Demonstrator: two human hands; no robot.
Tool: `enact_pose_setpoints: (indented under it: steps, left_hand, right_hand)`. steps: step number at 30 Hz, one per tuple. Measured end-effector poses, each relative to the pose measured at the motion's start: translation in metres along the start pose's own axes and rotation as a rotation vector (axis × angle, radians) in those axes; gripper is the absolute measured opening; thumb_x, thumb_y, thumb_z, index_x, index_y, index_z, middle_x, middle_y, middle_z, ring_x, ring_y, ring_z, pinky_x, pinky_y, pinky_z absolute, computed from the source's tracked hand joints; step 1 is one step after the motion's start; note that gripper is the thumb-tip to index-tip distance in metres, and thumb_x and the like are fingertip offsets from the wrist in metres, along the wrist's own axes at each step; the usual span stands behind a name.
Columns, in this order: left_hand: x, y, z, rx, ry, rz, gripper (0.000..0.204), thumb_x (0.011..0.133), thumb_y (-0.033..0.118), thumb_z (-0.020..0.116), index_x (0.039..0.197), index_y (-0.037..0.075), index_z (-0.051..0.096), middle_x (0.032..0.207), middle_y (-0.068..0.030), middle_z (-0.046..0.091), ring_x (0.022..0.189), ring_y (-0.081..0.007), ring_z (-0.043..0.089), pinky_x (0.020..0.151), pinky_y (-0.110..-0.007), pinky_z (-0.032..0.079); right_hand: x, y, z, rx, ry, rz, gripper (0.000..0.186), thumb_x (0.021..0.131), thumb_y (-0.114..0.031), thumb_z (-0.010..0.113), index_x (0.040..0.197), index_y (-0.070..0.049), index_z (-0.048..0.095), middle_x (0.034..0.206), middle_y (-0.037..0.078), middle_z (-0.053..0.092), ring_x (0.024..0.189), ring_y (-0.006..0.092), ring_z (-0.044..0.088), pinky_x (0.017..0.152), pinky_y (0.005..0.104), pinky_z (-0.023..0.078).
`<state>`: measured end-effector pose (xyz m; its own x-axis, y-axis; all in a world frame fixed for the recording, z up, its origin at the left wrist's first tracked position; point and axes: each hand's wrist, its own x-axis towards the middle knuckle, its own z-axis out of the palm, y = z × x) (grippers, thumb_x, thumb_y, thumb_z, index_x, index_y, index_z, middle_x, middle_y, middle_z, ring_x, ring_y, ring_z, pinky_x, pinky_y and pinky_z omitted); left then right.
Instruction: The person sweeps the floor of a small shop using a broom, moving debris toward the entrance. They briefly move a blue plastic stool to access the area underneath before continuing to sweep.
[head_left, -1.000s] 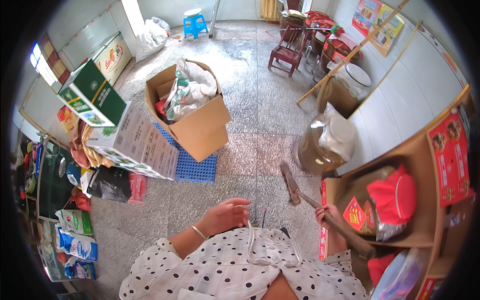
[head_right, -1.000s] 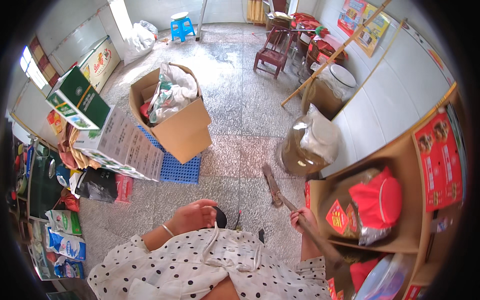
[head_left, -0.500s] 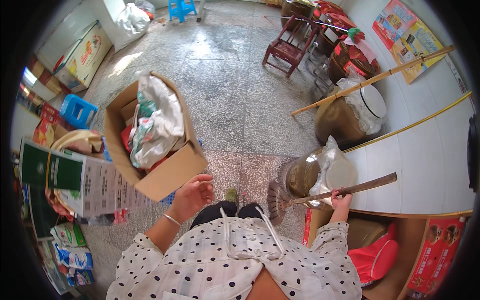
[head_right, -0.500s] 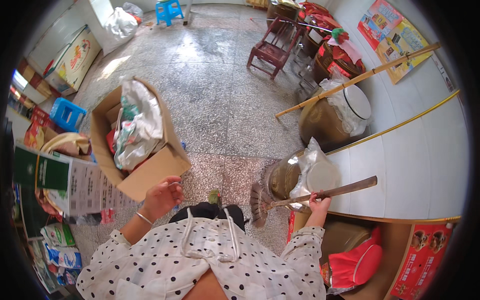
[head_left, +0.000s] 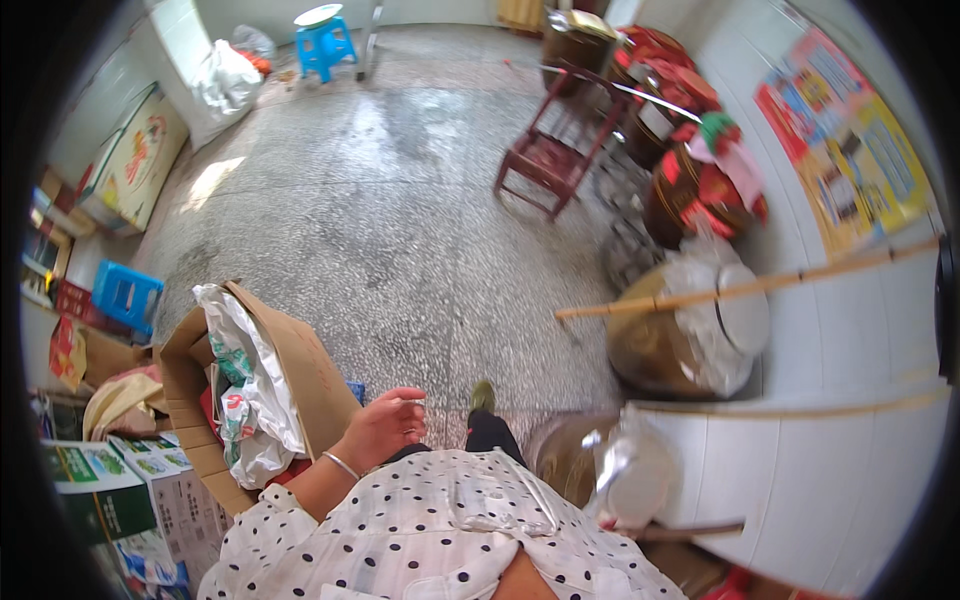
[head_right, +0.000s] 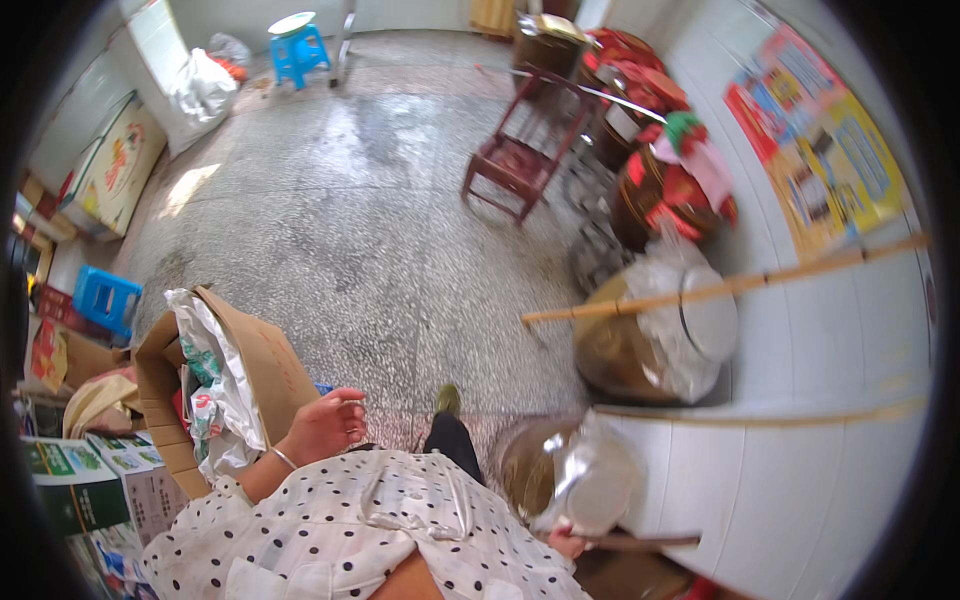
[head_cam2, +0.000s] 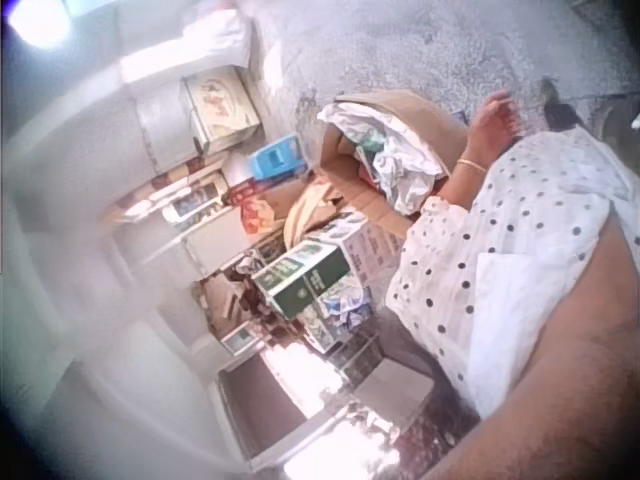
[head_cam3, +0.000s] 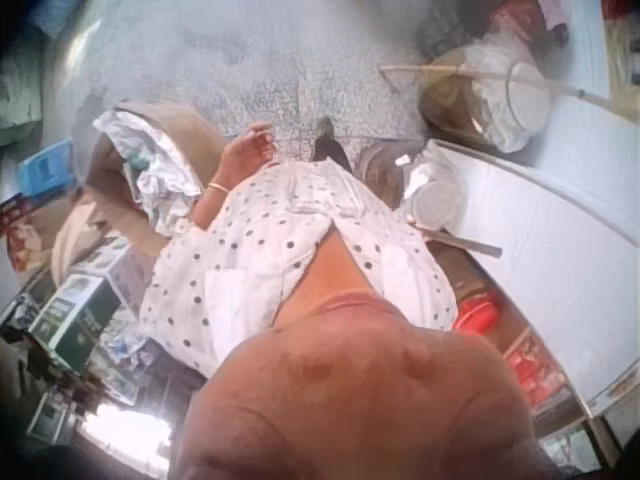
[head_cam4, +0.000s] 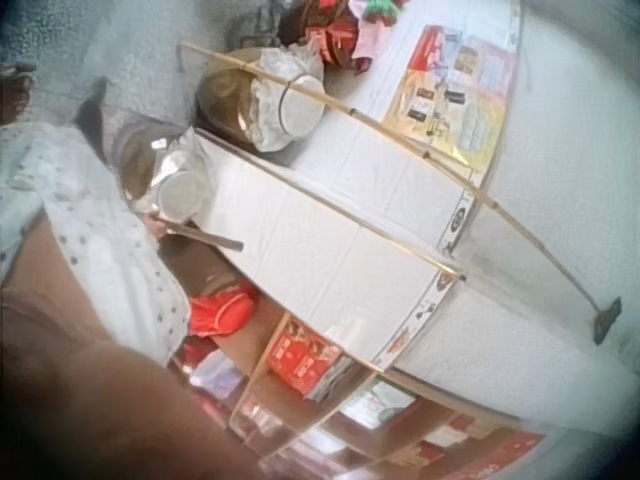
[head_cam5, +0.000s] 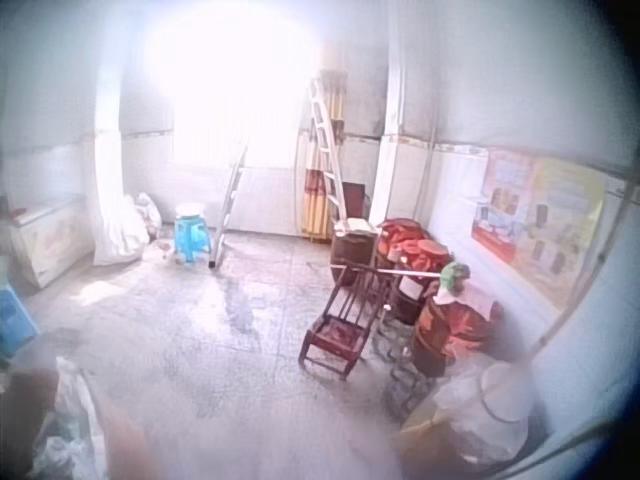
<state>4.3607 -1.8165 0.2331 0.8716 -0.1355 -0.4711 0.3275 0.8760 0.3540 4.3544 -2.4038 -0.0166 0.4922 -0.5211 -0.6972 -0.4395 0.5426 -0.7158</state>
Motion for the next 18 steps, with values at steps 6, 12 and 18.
enact_pose_setpoints:
  steps: [6,12,18]
  left_hand:
    - [0.109,0.066,0.034,0.07,-0.049,-0.028,0.034,0.092,0.022,0.06,0.12,0.005,0.056,0.092,-0.0041,0.064,0.082,-0.0161,0.06,0.072,-0.029,0.048]
    - [0.254,0.121,0.073,0.555,-0.224,0.012,0.042,0.091,0.024,0.06,0.126,0.004,0.051,0.102,-0.0043,0.06,0.087,-0.0109,0.057,0.07,-0.025,0.048]
    - [0.395,0.232,0.057,0.892,0.071,0.769,0.058,0.087,0.029,0.065,0.133,0.004,0.043,0.107,-0.0079,0.058,0.094,-0.0131,0.056,0.073,-0.029,0.049]
  right_hand:
    - [0.015,-0.005,0.219,-0.814,-0.356,0.013,0.015,0.087,-0.021,0.054,0.086,-0.007,0.055,0.08,0.004,0.055,0.068,0.018,0.055,0.057,0.0307,0.048]
    - [0.033,-0.028,0.541,-1.052,-0.959,-0.499,0.008,0.09,-0.009,0.046,0.083,-0.006,0.049,0.078,0.002,0.047,0.069,0.0146,0.048,0.057,0.029,0.045]
    - [-0.08,-0.019,0.94,-0.641,-1.078,-0.509,0.01,0.088,-0.006,0.045,0.082,-0.008,0.053,0.075,0.001,0.051,0.065,0.0129,0.051,0.055,0.0265,0.046]
